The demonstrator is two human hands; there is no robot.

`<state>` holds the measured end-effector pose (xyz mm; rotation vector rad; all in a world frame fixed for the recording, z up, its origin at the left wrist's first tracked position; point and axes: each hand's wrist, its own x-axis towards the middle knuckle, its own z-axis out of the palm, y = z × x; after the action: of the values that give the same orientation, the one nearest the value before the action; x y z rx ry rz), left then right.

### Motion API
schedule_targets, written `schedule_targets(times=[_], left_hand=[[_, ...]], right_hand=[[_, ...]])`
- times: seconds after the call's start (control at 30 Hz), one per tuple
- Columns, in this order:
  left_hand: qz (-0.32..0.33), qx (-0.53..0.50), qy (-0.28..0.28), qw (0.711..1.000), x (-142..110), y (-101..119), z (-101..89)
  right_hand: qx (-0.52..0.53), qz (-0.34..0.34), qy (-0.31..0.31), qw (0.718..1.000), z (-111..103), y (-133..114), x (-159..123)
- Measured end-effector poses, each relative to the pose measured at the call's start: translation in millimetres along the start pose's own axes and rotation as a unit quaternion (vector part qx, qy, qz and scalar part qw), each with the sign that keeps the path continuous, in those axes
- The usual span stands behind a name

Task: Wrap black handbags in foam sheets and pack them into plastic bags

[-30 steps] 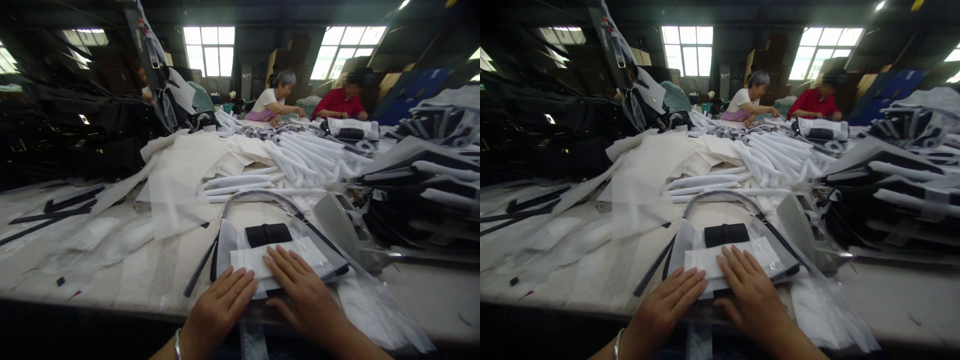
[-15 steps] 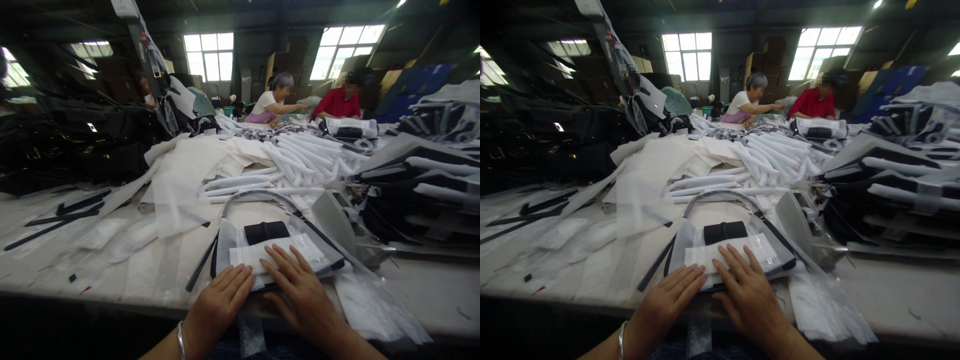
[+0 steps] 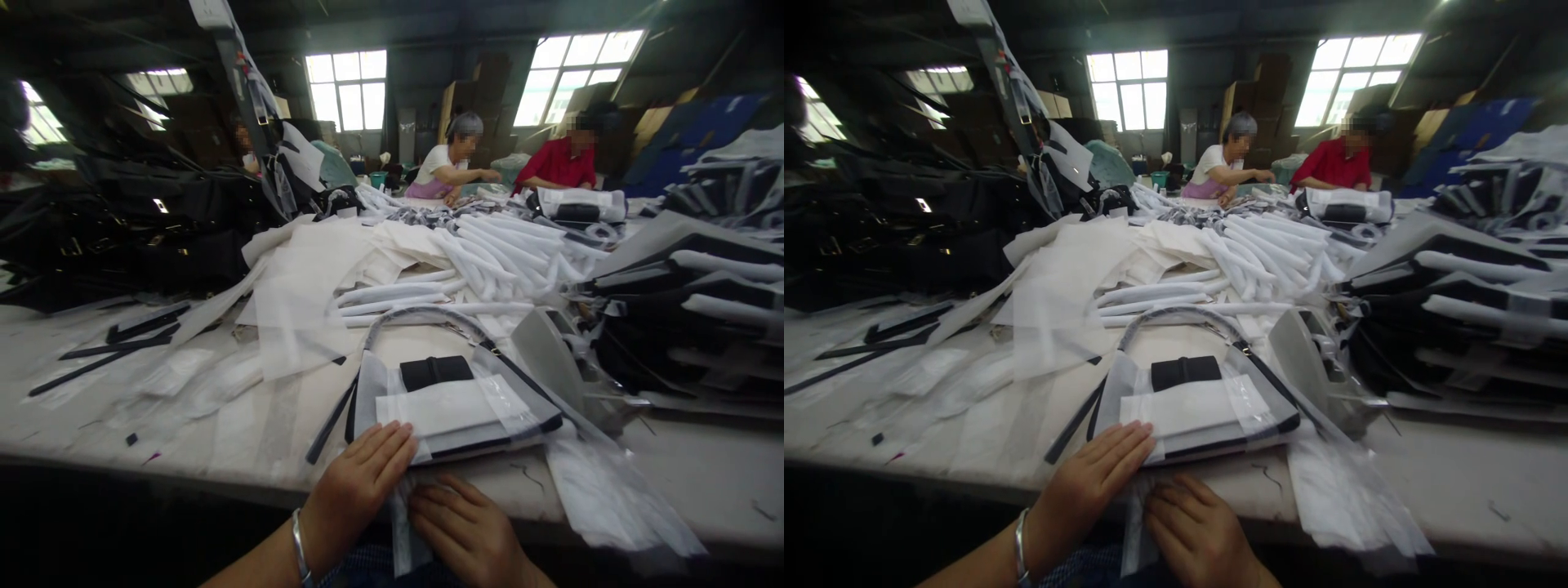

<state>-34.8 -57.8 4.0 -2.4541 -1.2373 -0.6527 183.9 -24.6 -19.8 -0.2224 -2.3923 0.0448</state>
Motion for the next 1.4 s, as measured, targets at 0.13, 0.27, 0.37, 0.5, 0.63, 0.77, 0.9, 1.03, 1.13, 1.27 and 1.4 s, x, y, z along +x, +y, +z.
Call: schedule_targets(times=[0.13,0.27,0.37,0.5,0.63,0.77,0.9,1.03,1.13,1.27,1.4], left_hand=[[-0.006,0.011,-0.004,1.0,-1,1,1.2],[-0.011,0.016,-0.008,1.0,-1,1,2.0],[-0.01,0.011,-0.018,1.0,0,0,2.1],[-0.007,0.005,-0.026,1.0,1,0,1.4],[-0.014,0.003,-0.026,1.0,1,1,0.7],[-0.018,0.004,-0.026,0.999,1,2,1.2],[-0.025,0.003,-0.029,0.999,0,3,1.3],[-0.035,-0.008,-0.029,0.999,0,3,0.3],[-0.039,-0.022,-0.03,0.999,0,3,-0.5],[-0.054,-0.034,-0.017,0.998,-1,4,-0.2],[-0.072,-0.046,0.02,0.996,-1,5,1.9]], right_hand=[[0.008,-0.01,-0.013,1.0,-10,-4,-5],[0.001,-0.026,-0.028,0.999,-14,-7,-11],[-0.01,-0.029,-0.033,0.999,-13,-8,-14],[-0.022,-0.032,-0.031,0.999,-16,-8,-14],[-0.025,-0.047,-0.041,0.998,-22,-9,-10],[-0.03,-0.051,-0.037,0.998,-23,-12,-9],[-0.034,-0.047,-0.031,0.998,-24,-13,-7],[-0.014,-0.056,-0.057,0.997,-33,-10,2],[-0.009,-0.048,-0.037,0.998,-41,-5,12],[-0.027,-0.008,-0.024,0.999,-49,5,30],[-0.009,0.067,-0.022,0.997,-50,15,48]])
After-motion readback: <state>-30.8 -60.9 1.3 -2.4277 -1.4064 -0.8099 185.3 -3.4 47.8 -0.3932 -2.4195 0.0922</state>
